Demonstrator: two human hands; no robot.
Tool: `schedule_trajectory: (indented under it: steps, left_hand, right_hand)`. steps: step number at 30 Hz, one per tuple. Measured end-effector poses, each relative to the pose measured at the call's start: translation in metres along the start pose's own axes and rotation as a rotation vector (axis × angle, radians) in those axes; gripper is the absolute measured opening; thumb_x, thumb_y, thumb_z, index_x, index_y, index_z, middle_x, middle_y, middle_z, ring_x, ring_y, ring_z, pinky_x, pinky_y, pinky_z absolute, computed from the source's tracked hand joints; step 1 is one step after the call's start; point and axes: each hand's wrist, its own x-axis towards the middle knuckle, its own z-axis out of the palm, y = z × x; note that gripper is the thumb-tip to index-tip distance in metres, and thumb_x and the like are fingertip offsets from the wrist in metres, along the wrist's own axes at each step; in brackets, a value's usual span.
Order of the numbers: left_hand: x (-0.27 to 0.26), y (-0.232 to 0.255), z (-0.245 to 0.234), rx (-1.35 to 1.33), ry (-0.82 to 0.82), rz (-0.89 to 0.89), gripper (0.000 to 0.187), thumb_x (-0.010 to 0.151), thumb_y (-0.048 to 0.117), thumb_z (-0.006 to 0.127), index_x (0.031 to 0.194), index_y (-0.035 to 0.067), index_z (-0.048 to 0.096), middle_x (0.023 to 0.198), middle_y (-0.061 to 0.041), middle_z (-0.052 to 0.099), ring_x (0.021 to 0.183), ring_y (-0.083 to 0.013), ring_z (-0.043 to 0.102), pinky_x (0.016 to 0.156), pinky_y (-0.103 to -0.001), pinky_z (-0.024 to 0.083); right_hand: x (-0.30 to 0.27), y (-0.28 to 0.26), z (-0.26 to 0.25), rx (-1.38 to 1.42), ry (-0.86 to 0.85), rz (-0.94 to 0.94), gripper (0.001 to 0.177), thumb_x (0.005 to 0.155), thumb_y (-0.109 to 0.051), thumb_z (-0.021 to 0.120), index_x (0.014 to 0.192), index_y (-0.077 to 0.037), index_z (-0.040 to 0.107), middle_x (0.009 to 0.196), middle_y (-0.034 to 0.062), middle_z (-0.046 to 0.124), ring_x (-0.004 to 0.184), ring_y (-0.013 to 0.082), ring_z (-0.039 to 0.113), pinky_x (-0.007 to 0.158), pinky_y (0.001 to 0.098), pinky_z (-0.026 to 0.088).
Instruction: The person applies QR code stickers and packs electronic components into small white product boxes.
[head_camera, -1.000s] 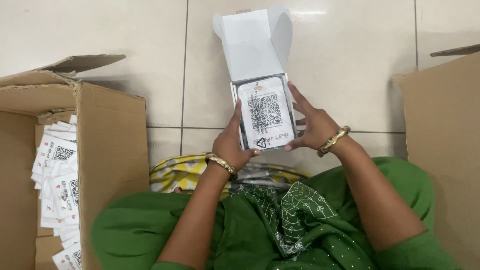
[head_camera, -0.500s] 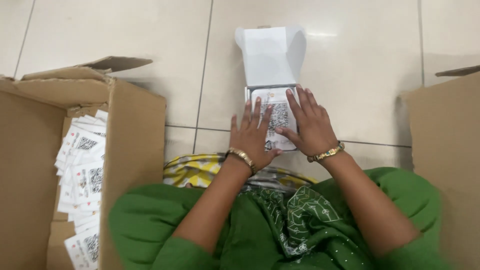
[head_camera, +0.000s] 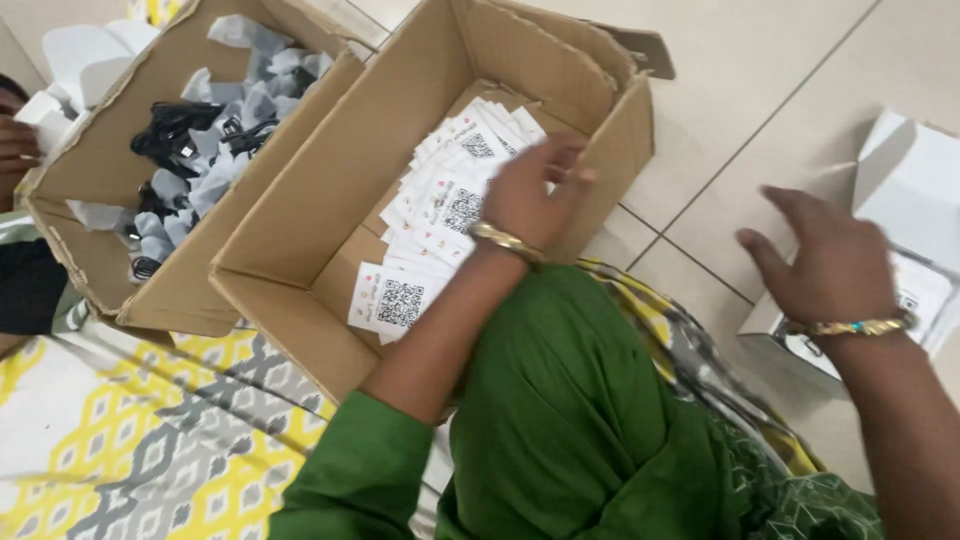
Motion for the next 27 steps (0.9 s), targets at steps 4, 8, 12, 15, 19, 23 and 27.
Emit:
schedule_trajectory:
  steps: [4,8,12,15,19,23,27]
  left_hand:
    - [0.003,-0.173,-0.07,0.351,0.178,-0.25,0.043,0.078,0.023,0.084,0.116,0.013,0.068,0.108,-0.01,0.074,0.099,-0.0262,0.073,0.086,-0.041,0.059]
    - [-0.003,-0.202,-0.085,0.546,0.071,-0.577,0.089,0.061,0.04,0.099,0.131,0.01,0.054,0.127,-0.019,0.06,0.116,-0.0343,0.061,0.094,-0.046,0.052]
    - [0.01,-0.236,-0.084,0.585,0.013,-0.75,0.09,0.055,0.038,0.101,0.13,0.013,0.057,0.135,-0.018,0.055,0.119,-0.0339,0.061,0.095,-0.044,0.053]
    - [0.018,-0.289,-0.093,0.609,0.106,-0.613,0.053,0.069,0.032,0.095,0.112,0.01,0.074,0.115,-0.015,0.072,0.104,-0.0333,0.071,0.09,-0.045,0.057]
    - [0.045,-0.266,-0.133,0.388,0.244,-0.402,0.039,0.073,0.028,0.095,0.102,0.008,0.077,0.093,-0.011,0.076,0.081,-0.0245,0.072,0.076,-0.04,0.058]
    - [0.055,-0.062,-0.142,-0.276,0.287,-0.149,0.028,0.093,0.006,0.079,0.116,0.003,0.063,0.094,-0.008,0.076,0.078,-0.0135,0.07,0.065,-0.028,0.057]
    - [0.025,0.066,-0.06,-0.822,0.223,-0.214,0.063,0.086,-0.01,0.069,0.135,0.011,0.036,0.112,-0.014,0.073,0.094,-0.023,0.076,0.072,-0.035,0.068]
  right_hand:
    - [0.058,-0.148,0.014,0.399,0.041,-0.465,0.046,0.095,-0.037,0.068,0.131,-0.009,0.067,0.127,0.016,0.071,0.113,0.0383,0.065,0.099,0.0487,0.051]
    - [0.095,-0.208,0.088,0.349,-0.11,-0.569,0.046,0.093,-0.04,0.069,0.131,-0.013,0.067,0.12,0.0149,0.072,0.118,0.033,0.063,0.115,0.0519,0.031]
    - [0.095,-0.209,0.082,0.353,-0.254,-0.458,0.053,0.088,-0.041,0.071,0.135,-0.017,0.065,0.11,0.0144,0.074,0.105,0.028,0.068,0.118,0.0466,0.029]
    - [0.092,-0.201,0.091,0.439,-0.099,-0.555,0.045,0.089,-0.035,0.073,0.128,-0.014,0.07,0.111,0.0158,0.074,0.107,0.0302,0.068,0.116,0.05,0.03]
    - [0.072,-0.182,0.05,0.71,-0.157,-0.396,0.035,0.094,-0.029,0.072,0.127,-0.016,0.073,0.116,0.009,0.08,0.085,0.0225,0.073,0.125,0.0432,0.039]
    - [0.024,-0.133,-0.012,1.023,0.091,-0.062,0.049,0.092,-0.023,0.074,0.136,-0.008,0.06,0.118,0.0108,0.074,0.108,0.0188,0.072,0.091,0.0354,0.058]
    - [-0.032,-0.06,-0.032,1.55,-0.122,0.158,0.062,0.093,-0.026,0.072,0.147,-0.014,0.044,0.125,0.0079,0.076,0.106,0.02,0.075,0.082,0.0332,0.062]
